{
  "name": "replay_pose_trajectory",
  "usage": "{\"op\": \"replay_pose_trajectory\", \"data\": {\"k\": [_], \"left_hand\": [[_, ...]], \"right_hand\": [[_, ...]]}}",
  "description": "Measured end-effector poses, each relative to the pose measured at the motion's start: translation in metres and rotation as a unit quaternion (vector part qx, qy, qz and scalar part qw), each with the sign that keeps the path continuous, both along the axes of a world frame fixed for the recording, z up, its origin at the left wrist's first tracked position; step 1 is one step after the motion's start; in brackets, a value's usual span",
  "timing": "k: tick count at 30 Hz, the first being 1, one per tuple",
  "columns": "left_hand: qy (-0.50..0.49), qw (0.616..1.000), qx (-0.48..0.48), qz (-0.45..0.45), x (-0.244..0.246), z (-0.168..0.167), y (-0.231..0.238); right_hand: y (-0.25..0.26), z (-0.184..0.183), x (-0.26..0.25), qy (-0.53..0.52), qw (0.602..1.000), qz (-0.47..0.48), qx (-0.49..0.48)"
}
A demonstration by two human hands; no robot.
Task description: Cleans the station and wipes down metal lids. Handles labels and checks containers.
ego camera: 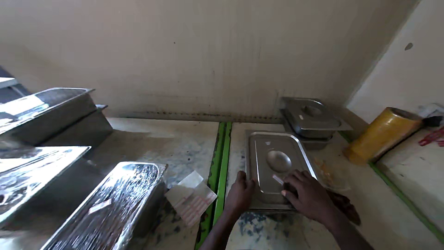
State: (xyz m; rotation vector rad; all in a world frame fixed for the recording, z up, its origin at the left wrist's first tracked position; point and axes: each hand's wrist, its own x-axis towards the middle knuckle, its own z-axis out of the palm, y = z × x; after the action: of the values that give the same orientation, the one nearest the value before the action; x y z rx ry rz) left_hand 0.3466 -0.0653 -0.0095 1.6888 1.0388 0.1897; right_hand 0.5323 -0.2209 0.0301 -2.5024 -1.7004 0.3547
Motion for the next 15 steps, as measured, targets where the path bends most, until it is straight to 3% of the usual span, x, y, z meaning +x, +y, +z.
{"op": "replay_pose_trajectory", "data": {"k": [3,9,15], "left_hand": [[0.005,1.0,-0.008,-0.01,0.0,0.001,0.002],[-0.011,1.0,-0.023,-0.017,-0.001,0.001,0.004],[-0.041,0.998,-0.042,0.009,0.0,-0.004,0.002]], "right_hand": [[0.012,0.001,0.002,0.023,1.0,0.011,0.005],[0.03,-0.028,0.002,0.093,0.987,0.039,0.122],[0.028,-0.031,0.005,0.107,0.985,0.005,0.133]]}}
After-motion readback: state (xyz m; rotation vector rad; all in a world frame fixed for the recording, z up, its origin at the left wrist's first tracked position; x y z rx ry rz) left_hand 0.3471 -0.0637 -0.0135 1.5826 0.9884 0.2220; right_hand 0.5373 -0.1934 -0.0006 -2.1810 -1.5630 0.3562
